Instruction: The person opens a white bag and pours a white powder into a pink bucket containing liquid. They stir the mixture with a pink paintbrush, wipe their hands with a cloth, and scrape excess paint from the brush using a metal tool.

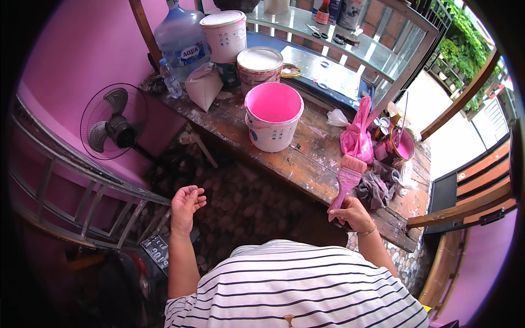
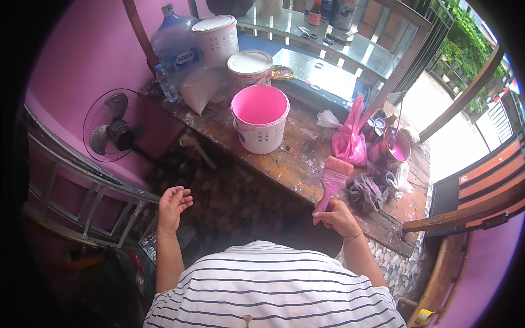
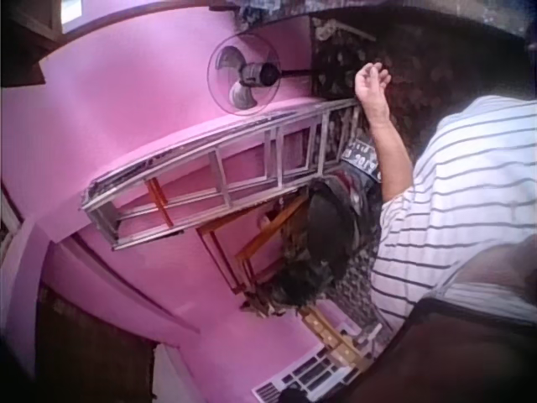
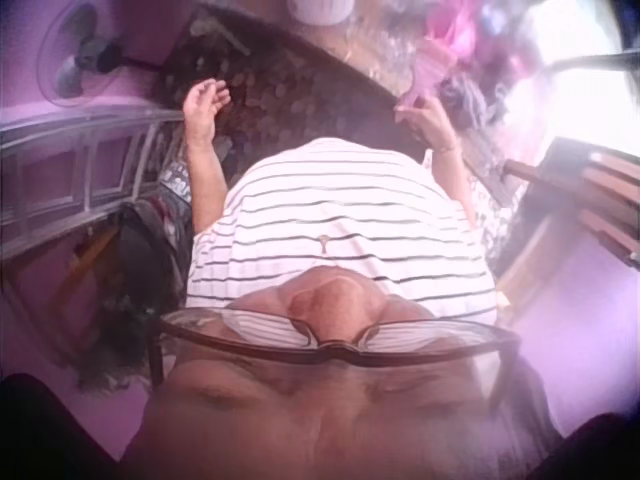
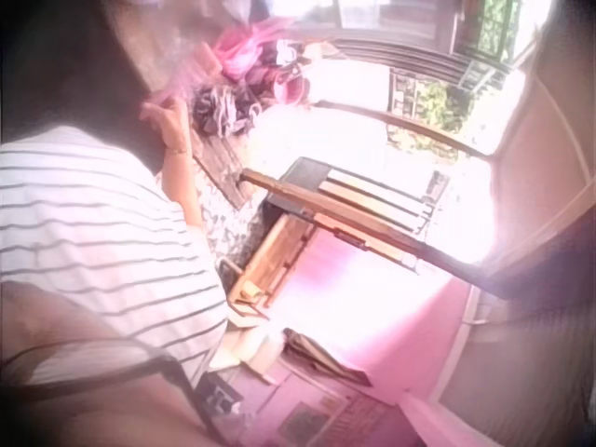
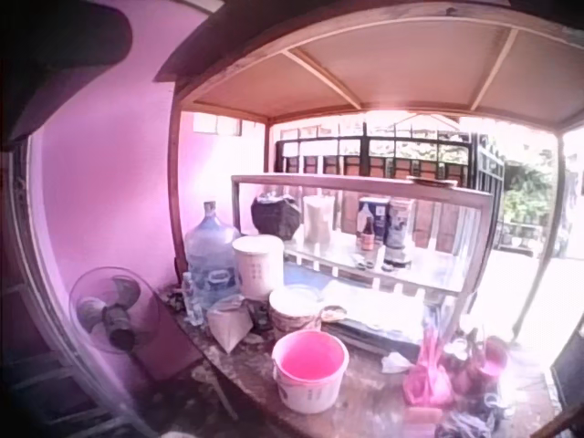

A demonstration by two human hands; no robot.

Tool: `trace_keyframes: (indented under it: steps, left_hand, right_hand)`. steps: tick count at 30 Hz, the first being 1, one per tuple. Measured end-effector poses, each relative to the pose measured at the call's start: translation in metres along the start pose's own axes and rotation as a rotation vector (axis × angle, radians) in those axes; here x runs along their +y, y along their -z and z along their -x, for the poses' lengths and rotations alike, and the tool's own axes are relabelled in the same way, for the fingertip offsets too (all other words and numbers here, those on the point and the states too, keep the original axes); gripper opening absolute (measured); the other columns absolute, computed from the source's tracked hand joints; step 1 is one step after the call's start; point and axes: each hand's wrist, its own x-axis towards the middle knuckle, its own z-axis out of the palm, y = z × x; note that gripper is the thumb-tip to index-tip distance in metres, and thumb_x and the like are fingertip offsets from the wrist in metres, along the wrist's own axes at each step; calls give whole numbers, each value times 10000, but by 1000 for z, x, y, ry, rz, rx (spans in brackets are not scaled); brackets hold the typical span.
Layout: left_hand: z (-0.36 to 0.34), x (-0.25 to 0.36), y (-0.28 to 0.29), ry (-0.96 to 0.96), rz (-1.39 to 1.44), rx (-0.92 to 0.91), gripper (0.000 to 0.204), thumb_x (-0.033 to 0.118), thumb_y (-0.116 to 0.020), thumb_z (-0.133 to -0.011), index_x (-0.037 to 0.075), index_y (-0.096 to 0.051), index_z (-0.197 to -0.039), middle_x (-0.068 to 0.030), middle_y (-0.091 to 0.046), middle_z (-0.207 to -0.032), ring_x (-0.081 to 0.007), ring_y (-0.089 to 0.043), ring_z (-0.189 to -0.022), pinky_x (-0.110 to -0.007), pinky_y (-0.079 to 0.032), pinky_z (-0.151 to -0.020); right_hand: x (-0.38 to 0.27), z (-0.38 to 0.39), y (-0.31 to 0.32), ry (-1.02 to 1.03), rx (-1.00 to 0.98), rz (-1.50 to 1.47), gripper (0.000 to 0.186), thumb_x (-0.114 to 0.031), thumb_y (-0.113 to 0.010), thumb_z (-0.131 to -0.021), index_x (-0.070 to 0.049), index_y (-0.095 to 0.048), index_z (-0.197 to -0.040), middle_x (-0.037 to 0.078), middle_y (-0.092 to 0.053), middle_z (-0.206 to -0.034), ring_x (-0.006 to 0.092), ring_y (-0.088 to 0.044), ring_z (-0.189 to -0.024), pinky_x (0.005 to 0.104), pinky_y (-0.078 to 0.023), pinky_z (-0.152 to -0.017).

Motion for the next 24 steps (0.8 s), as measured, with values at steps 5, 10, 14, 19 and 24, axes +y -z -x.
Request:
trace_keyframes:
  steps: [5,10,14,19,24]
  left_hand:
    - [-53,9,-10,-5,19,12,174,149,-563,-927,38,-544,-1060,-95,-634,-1010,-141,-624,-818,-284,-528,-752]
    - [-105,-1,-9,15,-26,23,197,145,-573,-920,31,-540,-1078,-95,-630,-1010,-140,-620,-814,-278,-527,-742]
    - [-153,13,6,5,-87,61,207,160,-586,-918,28,-538,-1070,-86,-627,-1000,-132,-616,-797,-272,-527,-728]
    - [-210,18,12,-6,-174,65,207,157,-584,-920,21,-540,-1069,-82,-625,-992,-120,-612,-789,-258,-526,-712]
    - [-254,23,15,-12,-256,90,196,139,-591,-914,11,-546,-1056,-64,-618,-960,-111,-605,-782,-243,-523,-695]
  right_hand:
    - [-24,-38,-1,10,41,106,119,-35,-700,-785,-18,-607,-857,39,-630,-705,76,-535,-543,203,-391,-451]
    - [-23,-43,39,-108,229,400,193,27,-670,-730,-11,-579,-896,27,-603,-725,90,-563,-584,226,-443,-478]
    - [6,-53,31,-241,348,517,178,2,-665,-688,-12,-566,-835,25,-577,-654,115,-571,-537,264,-464,-473]
    - [15,-83,-8,-284,459,486,168,-76,-721,-729,-19,-564,-749,45,-597,-592,125,-580,-491,277,-460,-441]
    - [23,-132,1,-163,837,583,193,-125,-719,-753,-9,-565,-747,51,-595,-570,141,-573,-459,277,-449,-416]
